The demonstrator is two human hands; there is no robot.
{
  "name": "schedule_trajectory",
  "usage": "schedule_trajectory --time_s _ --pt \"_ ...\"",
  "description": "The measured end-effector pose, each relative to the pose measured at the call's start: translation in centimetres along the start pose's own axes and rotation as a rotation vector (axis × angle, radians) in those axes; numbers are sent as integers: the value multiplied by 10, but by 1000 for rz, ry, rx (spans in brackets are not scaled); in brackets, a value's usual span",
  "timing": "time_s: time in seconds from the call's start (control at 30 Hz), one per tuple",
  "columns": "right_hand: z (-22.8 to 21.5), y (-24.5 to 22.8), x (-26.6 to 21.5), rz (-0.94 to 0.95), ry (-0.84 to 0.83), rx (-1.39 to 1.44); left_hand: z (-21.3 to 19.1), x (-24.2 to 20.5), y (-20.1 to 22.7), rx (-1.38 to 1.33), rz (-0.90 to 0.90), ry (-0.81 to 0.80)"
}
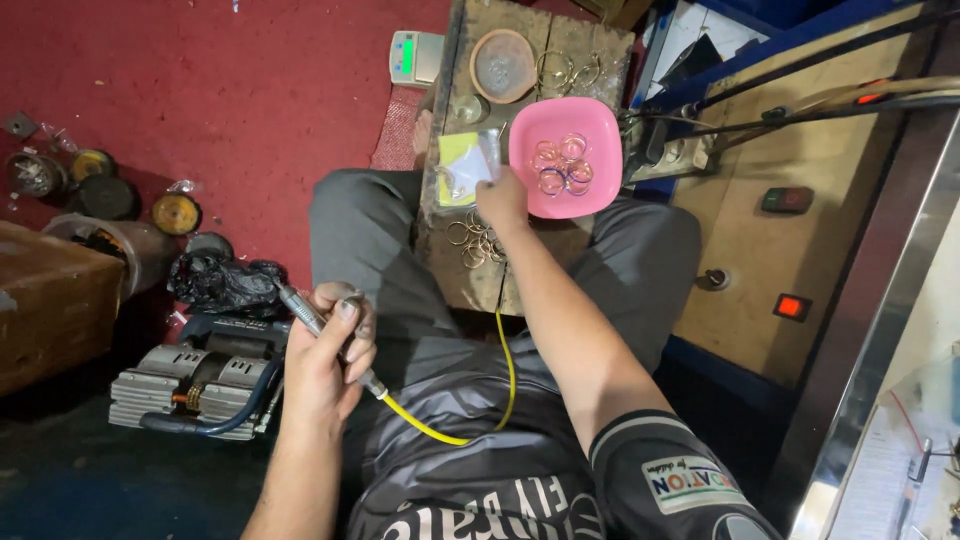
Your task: A person uses a pneumatic tool to work on a ring at a jewelry workbench and then handles several small bags of jewelry.
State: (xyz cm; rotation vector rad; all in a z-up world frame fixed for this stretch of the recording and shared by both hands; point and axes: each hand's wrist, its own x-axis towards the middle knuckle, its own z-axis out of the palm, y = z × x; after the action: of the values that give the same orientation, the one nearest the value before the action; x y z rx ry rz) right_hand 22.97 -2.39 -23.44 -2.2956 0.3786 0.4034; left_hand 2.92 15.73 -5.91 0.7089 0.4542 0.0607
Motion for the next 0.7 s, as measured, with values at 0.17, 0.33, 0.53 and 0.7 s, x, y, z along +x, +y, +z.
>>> schedule_trajectory --time_s 0.17,0.33,0.53,0.7 --pt "9 29 15 -23 64 2 -6 5 -4 5 -1 -14" --pt "-1 13 4 23 9 190 -1 6 -4 -4 1 -29" --pt "-113 -61 4 145 -214 431 6 7 10 12 -122 1" --pt "-150 9 153 168 212 1011 0 16 -4 14 -183 52"
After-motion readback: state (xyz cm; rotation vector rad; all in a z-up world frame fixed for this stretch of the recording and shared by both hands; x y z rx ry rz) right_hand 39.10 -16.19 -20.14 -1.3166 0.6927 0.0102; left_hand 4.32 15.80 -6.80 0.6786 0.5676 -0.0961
